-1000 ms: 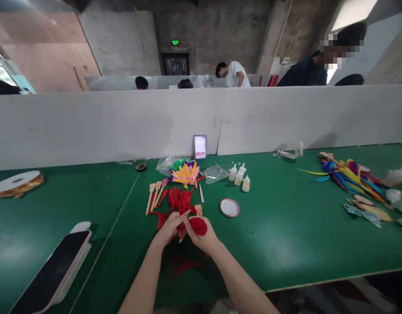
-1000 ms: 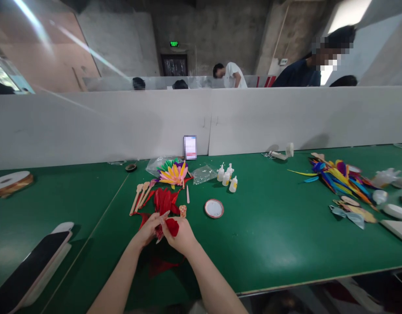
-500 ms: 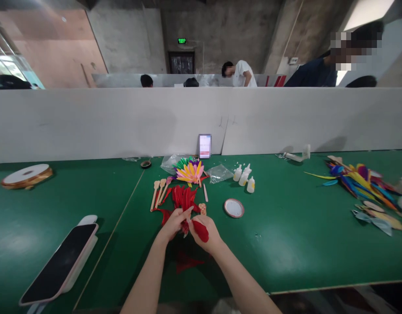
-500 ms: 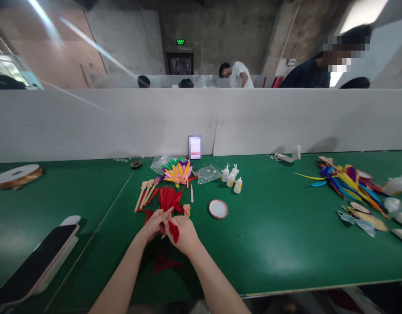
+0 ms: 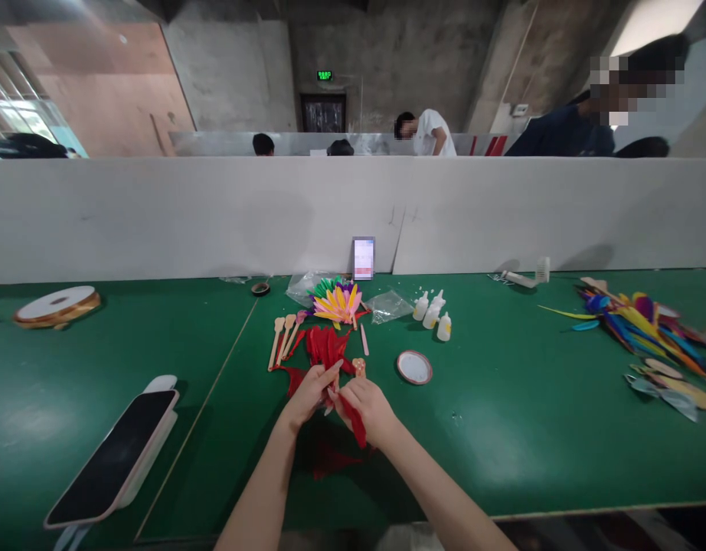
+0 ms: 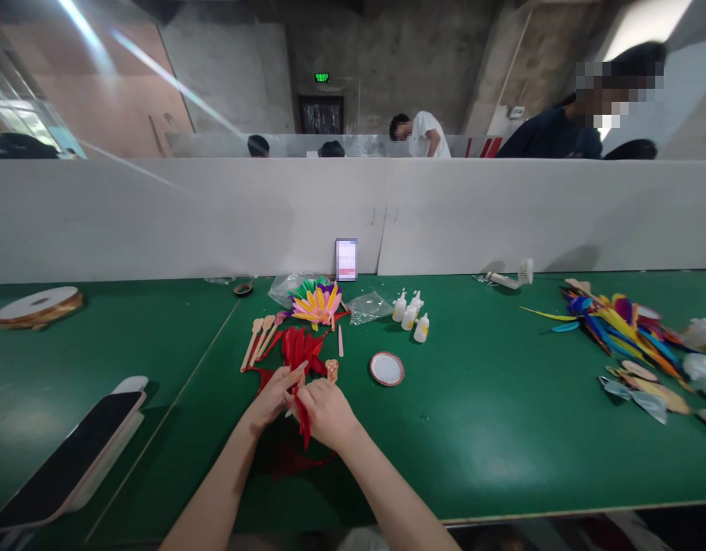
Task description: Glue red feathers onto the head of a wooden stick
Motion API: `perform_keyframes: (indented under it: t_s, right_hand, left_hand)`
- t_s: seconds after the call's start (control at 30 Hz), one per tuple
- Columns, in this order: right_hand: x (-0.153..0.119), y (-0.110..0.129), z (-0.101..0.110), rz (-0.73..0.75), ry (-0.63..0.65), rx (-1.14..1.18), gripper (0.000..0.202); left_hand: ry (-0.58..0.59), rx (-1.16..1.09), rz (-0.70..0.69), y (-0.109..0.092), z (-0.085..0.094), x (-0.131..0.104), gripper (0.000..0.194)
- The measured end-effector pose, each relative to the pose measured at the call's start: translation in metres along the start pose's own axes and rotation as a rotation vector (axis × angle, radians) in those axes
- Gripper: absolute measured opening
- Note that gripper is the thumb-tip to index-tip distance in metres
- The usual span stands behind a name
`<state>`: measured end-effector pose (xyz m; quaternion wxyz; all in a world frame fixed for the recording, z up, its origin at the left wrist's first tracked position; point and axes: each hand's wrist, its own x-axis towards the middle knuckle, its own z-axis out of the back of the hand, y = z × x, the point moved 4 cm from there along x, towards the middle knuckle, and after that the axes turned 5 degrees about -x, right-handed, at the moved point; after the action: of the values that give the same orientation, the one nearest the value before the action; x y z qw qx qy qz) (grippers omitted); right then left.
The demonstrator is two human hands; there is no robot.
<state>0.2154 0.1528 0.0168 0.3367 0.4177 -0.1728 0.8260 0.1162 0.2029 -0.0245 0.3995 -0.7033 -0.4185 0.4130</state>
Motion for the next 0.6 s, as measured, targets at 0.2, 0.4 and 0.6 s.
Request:
perform_keyframes:
  t_s: [0.2,0.4,0.6]
  right_hand:
    - [0.002,-0.001,0.005,0.138,0.124,-0.08,0.036]
    - [0.006,-0.001,0.002,0.245,0.332,-0.118,0.026]
    - [0.012,-0.024,0.013,-0.045,0.597,0.081,0.022]
  left_hand:
    - [-0.043,0.002,-0.084,-0.006,-0.004,-0.003,0.05]
    - [-0.068,0.02,-0.092,-0.004,-0.003,-0.003,0.05]
    - [-0.244,0.148,-0.254,-0.011,0.008,-0.002,0.049]
